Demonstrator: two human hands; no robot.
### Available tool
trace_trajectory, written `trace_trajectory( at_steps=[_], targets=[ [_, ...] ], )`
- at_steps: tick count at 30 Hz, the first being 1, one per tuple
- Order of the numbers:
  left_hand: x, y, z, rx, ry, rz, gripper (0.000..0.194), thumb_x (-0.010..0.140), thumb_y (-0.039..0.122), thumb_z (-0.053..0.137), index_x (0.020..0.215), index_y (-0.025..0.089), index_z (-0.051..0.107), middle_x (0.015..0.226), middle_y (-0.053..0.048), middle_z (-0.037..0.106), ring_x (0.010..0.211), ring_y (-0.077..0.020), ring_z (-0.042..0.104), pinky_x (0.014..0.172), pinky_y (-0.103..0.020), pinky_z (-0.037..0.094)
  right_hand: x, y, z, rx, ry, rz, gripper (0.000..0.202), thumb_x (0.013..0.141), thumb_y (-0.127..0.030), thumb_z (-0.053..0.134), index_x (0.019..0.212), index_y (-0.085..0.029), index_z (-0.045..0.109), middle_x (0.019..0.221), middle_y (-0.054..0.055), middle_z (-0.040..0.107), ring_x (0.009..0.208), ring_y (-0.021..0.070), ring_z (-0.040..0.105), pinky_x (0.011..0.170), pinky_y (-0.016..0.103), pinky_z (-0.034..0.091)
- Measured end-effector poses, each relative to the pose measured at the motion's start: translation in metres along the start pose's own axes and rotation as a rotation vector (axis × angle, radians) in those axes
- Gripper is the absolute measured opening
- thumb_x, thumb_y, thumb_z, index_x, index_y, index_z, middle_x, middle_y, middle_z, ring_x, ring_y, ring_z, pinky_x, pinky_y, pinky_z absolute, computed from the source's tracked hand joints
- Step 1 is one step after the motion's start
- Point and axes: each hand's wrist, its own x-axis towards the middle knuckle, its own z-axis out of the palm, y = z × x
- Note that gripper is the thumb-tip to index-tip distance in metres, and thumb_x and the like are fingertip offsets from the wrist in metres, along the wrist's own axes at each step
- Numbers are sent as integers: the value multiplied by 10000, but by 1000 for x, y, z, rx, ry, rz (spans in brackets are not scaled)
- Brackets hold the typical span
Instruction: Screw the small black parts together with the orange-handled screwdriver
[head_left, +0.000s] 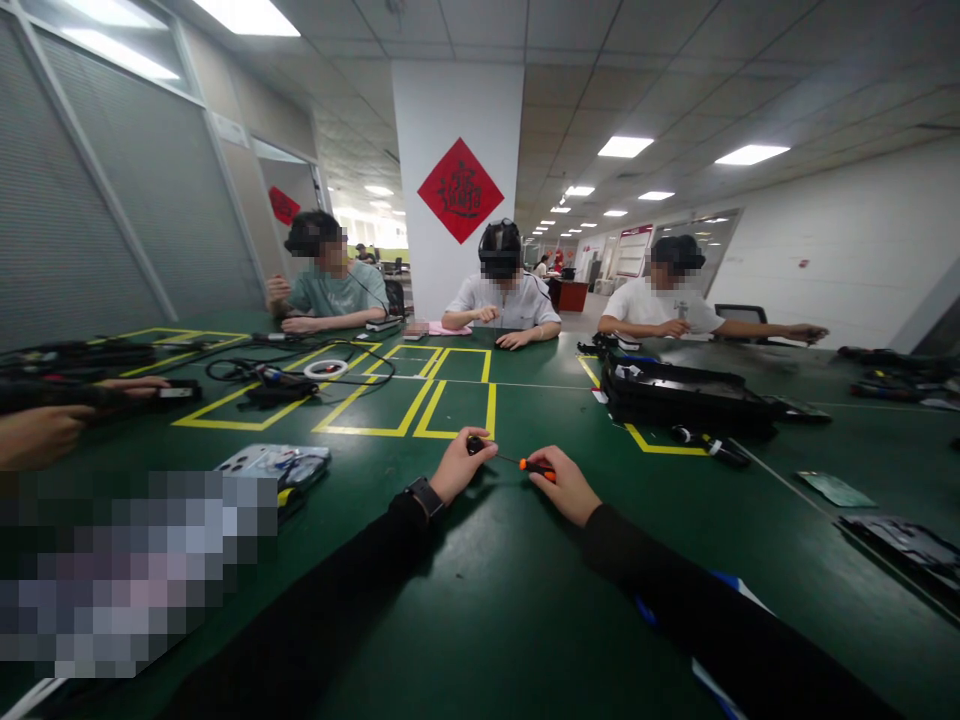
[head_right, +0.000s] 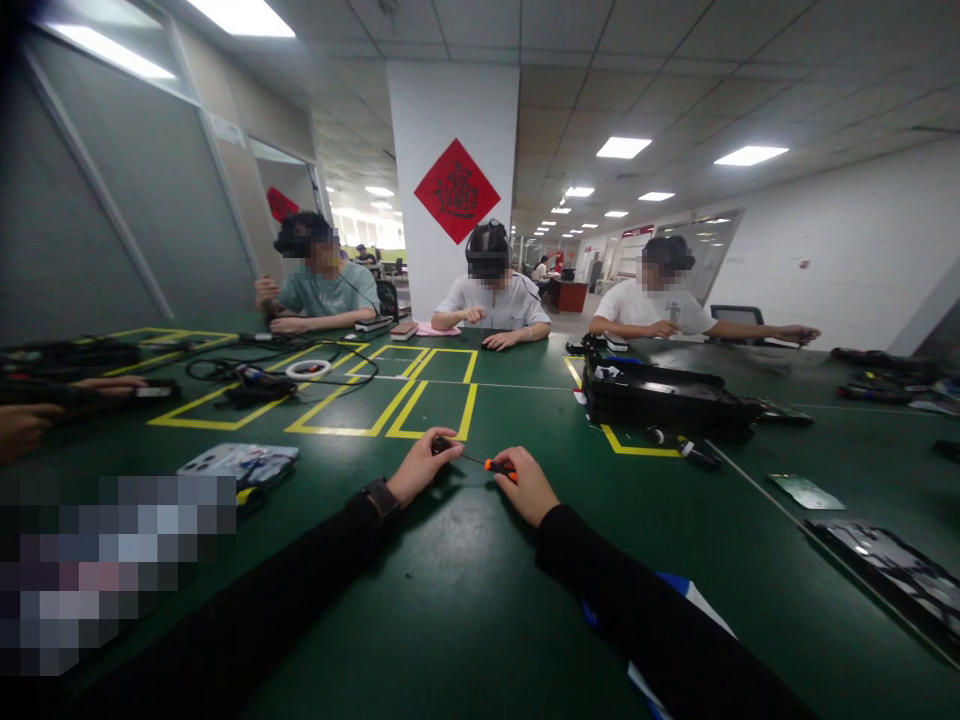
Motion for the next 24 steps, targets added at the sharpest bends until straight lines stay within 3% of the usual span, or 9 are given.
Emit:
trace_trajectory(
  at_steps=[6, 14, 20, 24],
  targets=[
    [0, 2, 0, -11, -38, -12, 323, 683, 332, 565, 955, 172, 498, 760, 5, 564, 697, -116, 520, 715, -264, 399, 2, 0, -2, 20, -2, 6, 210, 820, -219, 389, 836, -166, 591, 865, 46, 544, 832, 140, 501, 789, 289, 390],
    [-1, 4, 0, 28, -33, 10, 296, 690, 346, 557, 922, 171, 503, 739, 9, 553, 677, -116, 509, 683, -256, 394, 0, 0, -3, 36, -2, -16, 159, 721, -194, 527, 878, -174, 543, 872, 26, 541, 805, 137, 501, 755, 280, 402],
    [0, 0, -1, 41, -45, 42, 260, 701, 332, 549, 904, 175, 510, 736, 13, 551, 682, -113, 507, 690, -250, 387, 3, 2, -3, -38, -11, 29, 186, 802, -209, 406, 831, -167, 584, 855, 49, 559, 848, 155, 495, 802, 313, 375],
    [1, -1, 0, 74, -28, 64, 241, 692, 340, 560, 856, 167, 527, 751, 5, 556, 704, -119, 509, 704, -254, 384, 2, 3, -5, -57, -15, -2, 137, 764, -181, 451, 823, -166, 575, 854, 47, 553, 840, 159, 489, 785, 314, 380]
  ],
)
